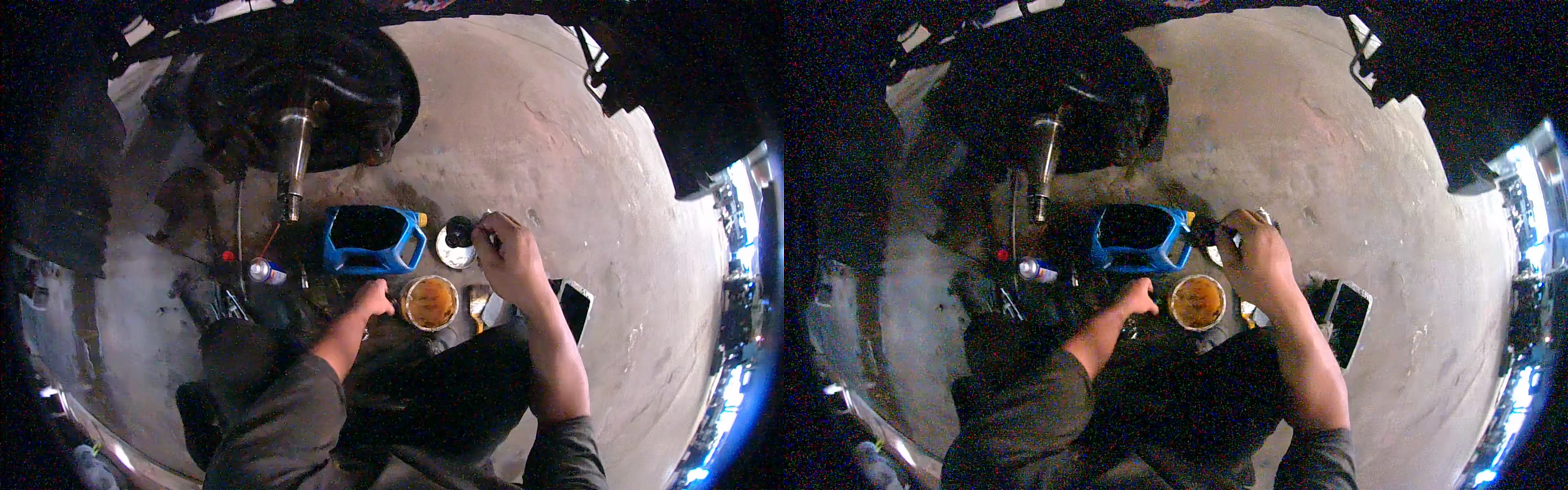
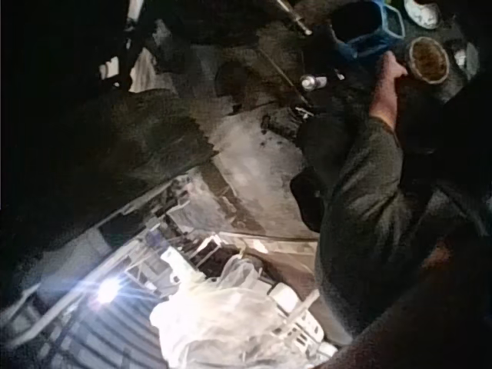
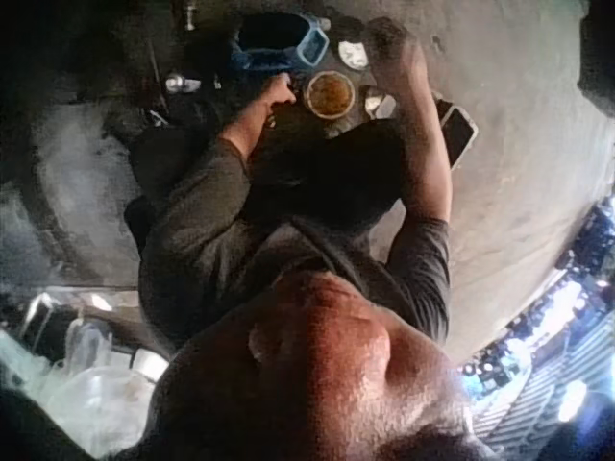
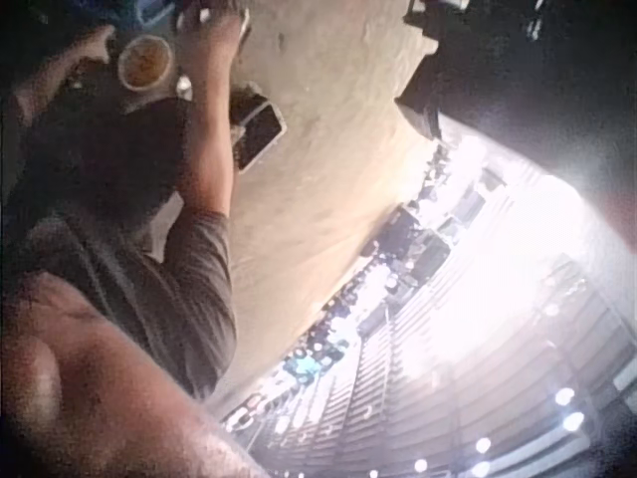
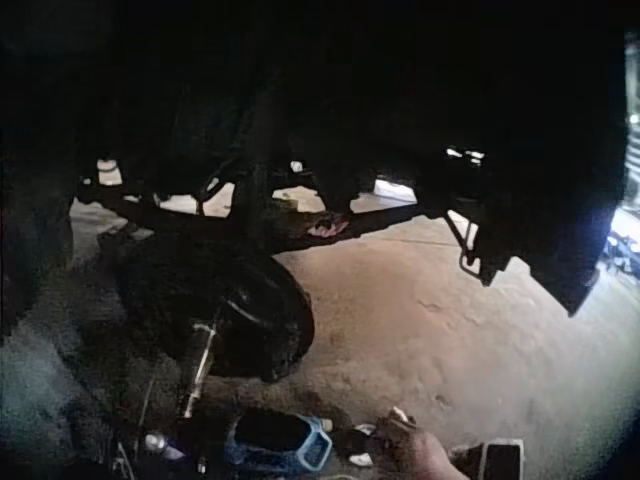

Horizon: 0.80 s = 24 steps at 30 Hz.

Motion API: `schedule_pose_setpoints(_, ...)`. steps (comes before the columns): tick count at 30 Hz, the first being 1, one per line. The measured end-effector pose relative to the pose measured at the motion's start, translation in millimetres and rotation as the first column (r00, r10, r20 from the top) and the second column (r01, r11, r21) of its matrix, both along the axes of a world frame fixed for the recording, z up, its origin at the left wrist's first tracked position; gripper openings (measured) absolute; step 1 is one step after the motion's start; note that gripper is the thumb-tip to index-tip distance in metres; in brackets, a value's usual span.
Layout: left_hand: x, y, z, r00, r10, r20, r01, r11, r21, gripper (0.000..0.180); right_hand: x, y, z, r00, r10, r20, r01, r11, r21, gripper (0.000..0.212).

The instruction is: The person walks to a white truck, sits on the floor, and works on the wheel hub. They pour oil into a container, clean their hands with a rag, and then handle small mechanical parts, applying grease and spray lubricant to them.

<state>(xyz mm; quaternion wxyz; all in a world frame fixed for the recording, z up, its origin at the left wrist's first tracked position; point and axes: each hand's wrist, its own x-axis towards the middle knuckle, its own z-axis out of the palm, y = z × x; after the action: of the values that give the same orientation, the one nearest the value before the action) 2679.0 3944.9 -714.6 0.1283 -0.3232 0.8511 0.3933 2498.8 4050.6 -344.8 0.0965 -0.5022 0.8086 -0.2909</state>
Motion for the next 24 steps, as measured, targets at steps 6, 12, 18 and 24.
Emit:
schedule_pose_setpoints(6,-1,-50,201,0.973,-0.026,-0.229,0.156,0.805,0.572,0.06,32,-3,18,0.975,0.102,-0.198,-0.129,0.983,-0.129,0.014)
schedule_pose_setpoints(12,44,-32,350,0.81,0.057,-0.584,0.294,0.822,0.488,0.06,52,13,34,0.939,0.031,-0.342,-0.174,0.902,-0.396,0.015)
schedule_pose_setpoints(18,76,-9,352,0.639,0.379,-0.669,0.298,0.68,0.67,0.084,77,18,42,0.848,0.064,-0.526,-0.34,0.827,-0.448,0.019)
schedule_pose_setpoints(24,75,2,366,0.557,0.32,-0.767,0.256,0.812,0.525,0.091,84,19,35,0.758,0.072,-0.648,-0.425,0.808,-0.408,0.019)
